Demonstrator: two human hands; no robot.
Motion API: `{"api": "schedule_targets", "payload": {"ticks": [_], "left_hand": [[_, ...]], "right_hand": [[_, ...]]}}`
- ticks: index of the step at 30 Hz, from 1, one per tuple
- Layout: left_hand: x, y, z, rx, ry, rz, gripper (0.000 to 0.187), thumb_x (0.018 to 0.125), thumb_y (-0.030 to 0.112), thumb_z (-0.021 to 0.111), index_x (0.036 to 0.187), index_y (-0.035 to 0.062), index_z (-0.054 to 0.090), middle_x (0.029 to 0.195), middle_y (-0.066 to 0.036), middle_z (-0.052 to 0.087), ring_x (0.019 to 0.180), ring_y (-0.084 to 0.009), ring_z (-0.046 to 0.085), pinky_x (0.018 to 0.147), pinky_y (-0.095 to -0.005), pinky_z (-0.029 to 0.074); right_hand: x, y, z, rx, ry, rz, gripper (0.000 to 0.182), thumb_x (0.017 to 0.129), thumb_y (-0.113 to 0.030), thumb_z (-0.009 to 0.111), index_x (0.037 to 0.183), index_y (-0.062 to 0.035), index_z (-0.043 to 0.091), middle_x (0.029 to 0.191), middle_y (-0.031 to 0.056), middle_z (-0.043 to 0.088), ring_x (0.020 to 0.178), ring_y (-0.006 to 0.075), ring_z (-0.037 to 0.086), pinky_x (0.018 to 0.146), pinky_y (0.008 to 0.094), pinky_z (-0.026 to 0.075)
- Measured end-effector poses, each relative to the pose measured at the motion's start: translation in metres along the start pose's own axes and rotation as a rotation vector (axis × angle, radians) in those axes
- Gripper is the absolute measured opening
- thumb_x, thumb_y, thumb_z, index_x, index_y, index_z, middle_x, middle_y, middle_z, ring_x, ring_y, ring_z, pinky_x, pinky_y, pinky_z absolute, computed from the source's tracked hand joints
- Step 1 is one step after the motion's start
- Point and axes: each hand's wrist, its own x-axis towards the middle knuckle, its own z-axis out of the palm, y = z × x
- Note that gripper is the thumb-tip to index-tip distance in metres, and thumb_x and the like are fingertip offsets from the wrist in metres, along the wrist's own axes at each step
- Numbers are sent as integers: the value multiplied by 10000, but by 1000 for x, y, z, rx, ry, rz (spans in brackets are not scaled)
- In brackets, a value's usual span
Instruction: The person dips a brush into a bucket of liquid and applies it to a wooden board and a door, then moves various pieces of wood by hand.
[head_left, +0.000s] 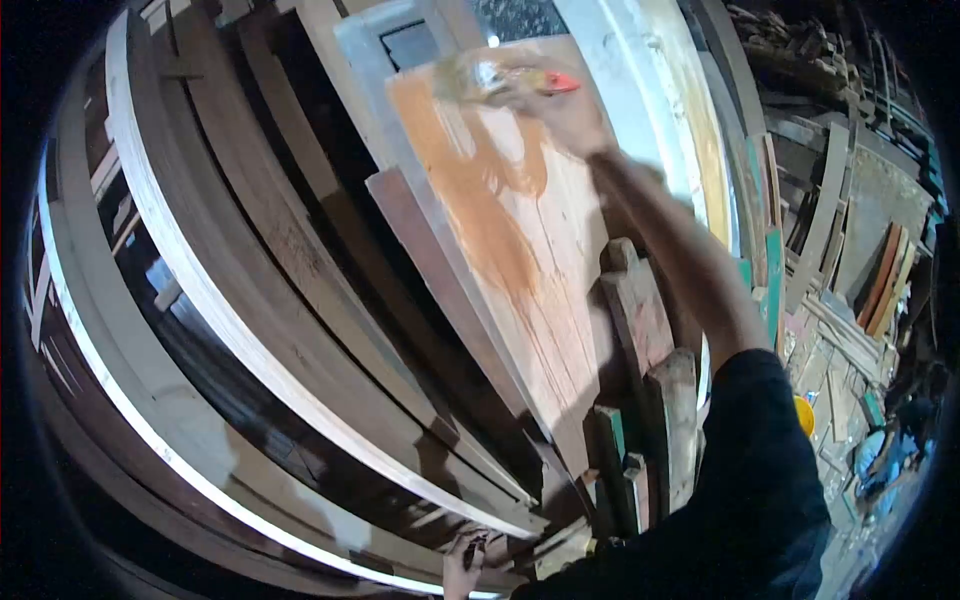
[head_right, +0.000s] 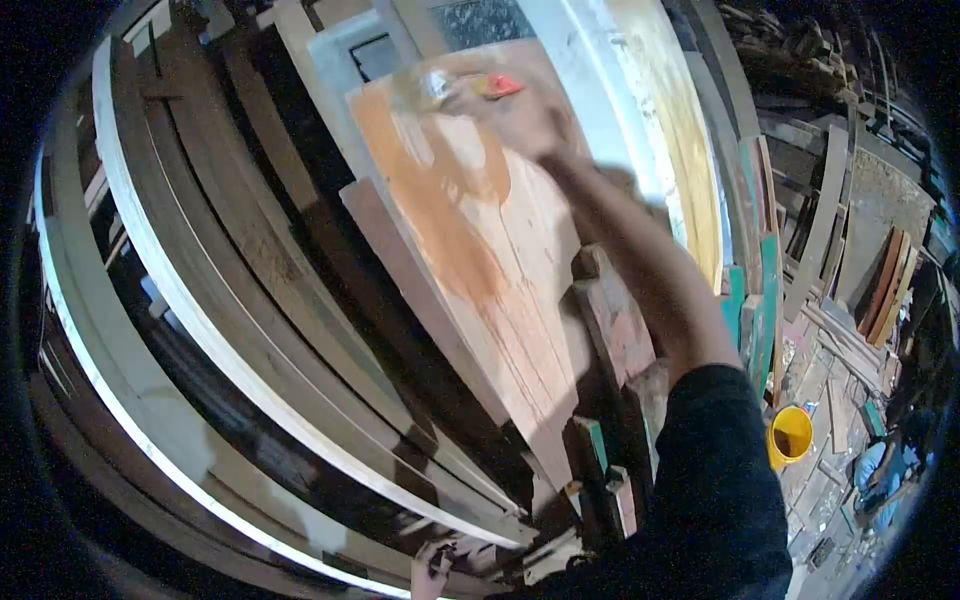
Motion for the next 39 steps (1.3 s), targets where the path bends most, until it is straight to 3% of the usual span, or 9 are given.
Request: {"api": "schedule_targets", "payload": {"ticks": [6,9,12,16,21,25,31,36,39], "left_hand": [[-40,22,-39,-118,-76,-376,240,911,-6,591,1137,31,664,1071,-129,684,953,-260,663,899,-377,496],[-44,30,-43,-197,45,-259,271,884,7,595,1140,35,677,1058,-176,675,977,-317,645,905,-373,479],[-40,44,-46,-32,17,-289,250,888,42,617,1131,25,673,1048,-196,678,997,-368,637,912,-406,479],[-28,42,-45,21,-6,-142,281,893,63,601,1167,47,663,1081,-202,682,1001,-365,649,922,-402,477],[-1,51,-29,-99,-62,-115,326,859,26,583,1178,41,649,1013,-202,681,987,-341,663,877,-380,495],[9,28,-11,-166,-82,-77,297,853,22,618,1143,47,680,976,-194,672,906,-360,660,833,-399,507],[-19,-16,-4,-70,-140,-163,306,919,86,596,1223,71,627,1151,-192,663,1060,-383,614,929,-433,469],[-19,-31,7,-162,-139,-189,258,935,121,583,1177,61,650,1118,-177,669,1038,-341,634,901,-415,488],[8,1,2,-171,-83,-66,256,943,138,571,1168,47,651,1092,-176,666,1013,-327,642,883,-404,497]], "right_hand": [[27,2,-80,189,123,106,178,935,-157,635,856,1,618,694,216,614,573,304,635,518,382,501],[30,-25,-81,-749,86,-235,91,906,-114,631,882,-27,642,752,193,651,683,252,666,625,376,512],[25,-3,-56,-871,-15,-512,93,865,-134,645,882,-45,667,786,170,682,745,288,687,652,414,519],[-2,-66,13,-889,-128,-187,174,822,-182,659,936,-57,700,856,172,705,833,323,697,708,444,530],[-29,-69,75,-659,-68,-556,248,901,-270,698,1095,-116,694,947,86,726,768,216,706,709,323,552],[-34,-100,40,-279,-203,116,398,925,-403,677,1112,-52,695,844,126,706,740,148,646,768,311,523],[2,-13,-74,-523,176,-102,271,931,-220,682,1122,-27,691,822,141,714,733,70,602,693,272,507],[18,5,-59,-900,51,-181,227,921,-224,639,1091,-88,703,886,179,712,836,377,672,750,400,532],[10,-22,3,-885,-196,-107,361,865,-125,634,1226,-122,619,1020,169,689,887,343,692,810,414,556]]}}
